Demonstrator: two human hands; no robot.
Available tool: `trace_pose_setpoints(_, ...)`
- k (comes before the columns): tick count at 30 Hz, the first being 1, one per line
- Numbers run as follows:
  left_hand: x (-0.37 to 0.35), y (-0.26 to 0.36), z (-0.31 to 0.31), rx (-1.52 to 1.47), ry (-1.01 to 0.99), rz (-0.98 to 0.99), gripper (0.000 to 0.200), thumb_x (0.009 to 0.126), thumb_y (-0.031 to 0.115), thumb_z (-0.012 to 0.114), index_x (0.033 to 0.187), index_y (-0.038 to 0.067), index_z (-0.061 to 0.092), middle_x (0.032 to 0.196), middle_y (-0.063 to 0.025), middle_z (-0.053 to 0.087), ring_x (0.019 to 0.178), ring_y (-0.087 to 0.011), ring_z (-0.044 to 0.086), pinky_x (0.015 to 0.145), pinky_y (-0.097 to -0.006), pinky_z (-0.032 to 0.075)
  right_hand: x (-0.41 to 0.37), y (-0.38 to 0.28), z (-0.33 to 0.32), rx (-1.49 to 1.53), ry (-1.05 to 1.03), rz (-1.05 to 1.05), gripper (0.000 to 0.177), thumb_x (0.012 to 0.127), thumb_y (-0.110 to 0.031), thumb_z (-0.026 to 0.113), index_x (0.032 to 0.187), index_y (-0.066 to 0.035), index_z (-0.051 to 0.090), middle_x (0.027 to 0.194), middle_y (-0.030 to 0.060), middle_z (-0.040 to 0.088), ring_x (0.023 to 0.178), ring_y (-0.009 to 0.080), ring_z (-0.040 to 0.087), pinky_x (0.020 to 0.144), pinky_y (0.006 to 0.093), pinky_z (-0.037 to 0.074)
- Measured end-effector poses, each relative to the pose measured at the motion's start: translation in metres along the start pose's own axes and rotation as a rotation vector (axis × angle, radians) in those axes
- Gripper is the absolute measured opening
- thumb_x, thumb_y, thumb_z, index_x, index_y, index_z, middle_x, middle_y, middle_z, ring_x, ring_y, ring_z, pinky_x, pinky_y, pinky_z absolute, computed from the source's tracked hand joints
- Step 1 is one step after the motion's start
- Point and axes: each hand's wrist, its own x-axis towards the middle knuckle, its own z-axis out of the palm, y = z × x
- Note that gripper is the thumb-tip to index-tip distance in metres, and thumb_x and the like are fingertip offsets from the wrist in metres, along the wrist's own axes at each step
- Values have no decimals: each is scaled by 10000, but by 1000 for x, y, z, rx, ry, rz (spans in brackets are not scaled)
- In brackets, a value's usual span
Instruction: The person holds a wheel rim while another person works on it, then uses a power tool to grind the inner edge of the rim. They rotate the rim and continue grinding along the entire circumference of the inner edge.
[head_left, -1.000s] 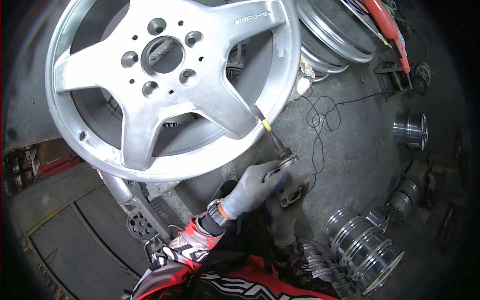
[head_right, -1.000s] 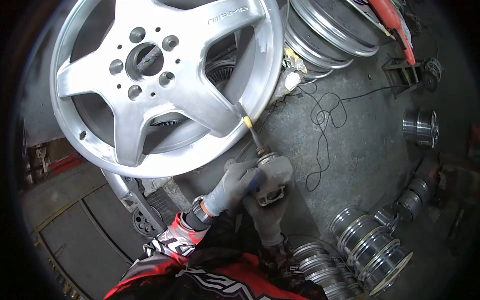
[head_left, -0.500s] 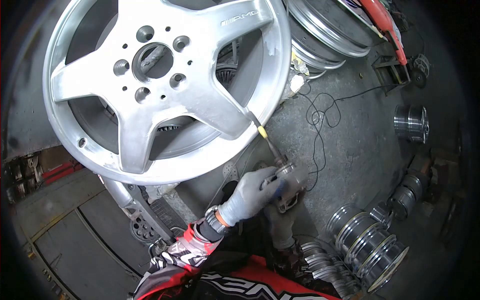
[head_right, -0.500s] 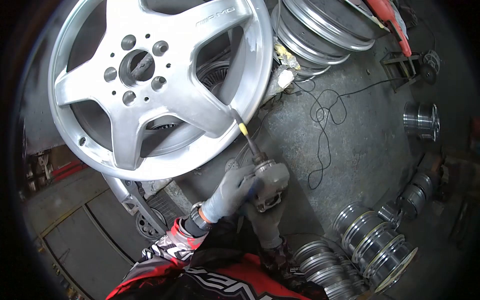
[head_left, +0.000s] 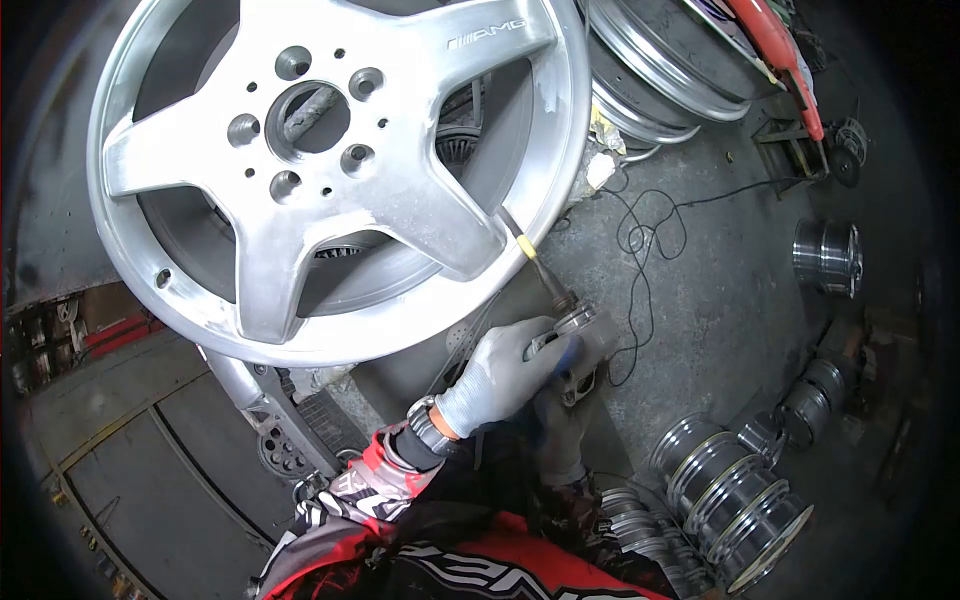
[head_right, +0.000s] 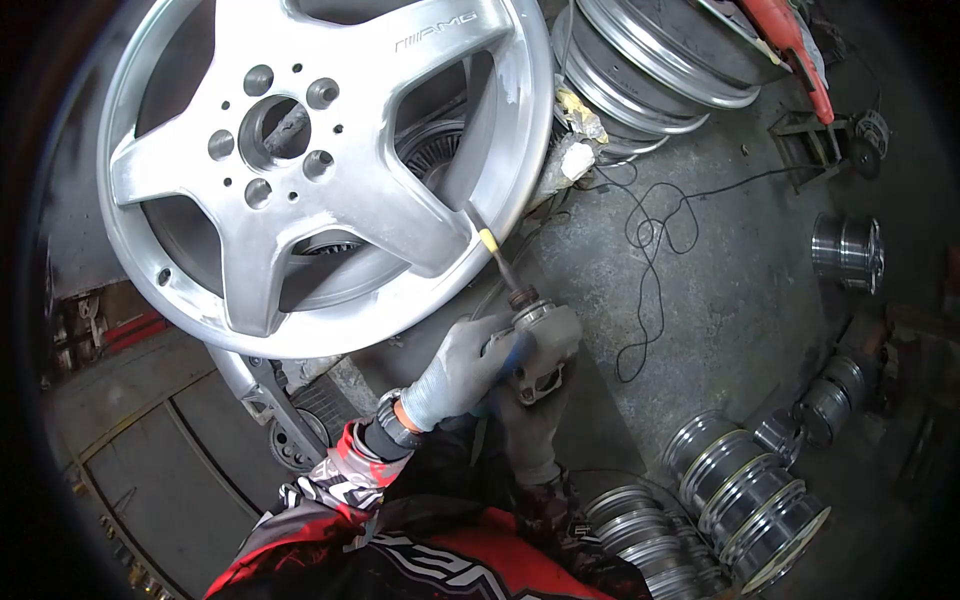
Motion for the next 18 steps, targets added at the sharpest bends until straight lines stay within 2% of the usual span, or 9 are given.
trace_pose_setpoints(1,4,4,-2,-79,0,-87,425,1040,373,664,1167,-33,684,950,-254,717,909,-460,721,770,-466,570,0,-1,7,-363,74,-75,883,923,-228,853,1604,-43,322,1513,152,532,1353,269,586,1150,438,503)
trace_pose_setpoints(4,12,12,-8,-203,-20,-218,433,1041,379,660,1143,-41,679,948,-256,718,897,-461,717,770,-465,568,6,5,-1,-516,84,-242,1020,833,-207,929,1612,-18,299,1498,159,526,1346,270,579,1123,419,512)
trace_pose_setpoints(6,12,12,-7,-247,-41,-263,436,1043,381,659,1131,-45,678,947,-257,720,891,-461,715,771,-464,568,5,6,-2,-509,122,-212,1044,816,-196,933,1620,-16,290,1491,163,526,1345,272,576,1123,416,508)
trace_pose_setpoints(8,12,10,-4,-254,14,-180,460,1080,385,594,1138,-64,672,901,-227,706,798,-268,690,765,-406,552,5,4,-2,-502,159,-182,1069,800,-184,937,1627,-14,281,1484,167,525,1344,273,572,1123,413,503)
trace_pose_setpoints(9,9,6,-3,-256,17,-180,460,1080,385,594,1138,-64,672,901,-227,706,798,-268,690,765,-406,552,6,2,-2,-499,135,-157,1070,802,-158,923,1636,-18,266,1493,166,516,1345,273,569,1128,412,498)
trace_pose_setpoints(11,2,-1,-1,15,20,39,459,1080,368,591,1149,-80,669,934,-239,714,817,-292,701,777,-413,550,3,0,3,-498,109,-130,1072,804,-132,908,1644,-23,250,1501,165,508,1346,274,566,1133,410,494)
trace_pose_setpoints(12,1,3,-1,14,23,38,459,1080,368,591,1149,-80,669,934,-239,714,817,-292,701,777,-413,550,-1,-1,9,-501,175,-86,1073,809,-122,896,1650,-29,237,1502,165,507,1350,274,563,1137,411,489)
trace_pose_setpoints(14,-1,16,-2,-172,34,-219,451,1034,417,672,1123,-24,711,951,-254,730,901,-454,724,779,-478,572,-8,-1,11,-503,240,-43,1074,813,-112,884,1656,-34,223,1502,165,507,1355,274,559,1141,411,485)
trace_pose_setpoints(18,-6,17,3,-157,64,-198,446,1033,418,675,1127,-16,714,962,-257,732,915,-457,723,785,-483,573,-11,-5,13,-464,173,-84,1018,847,-116,853,1649,-41,230,1502,163,508,1358,276,557,1132,413,487)
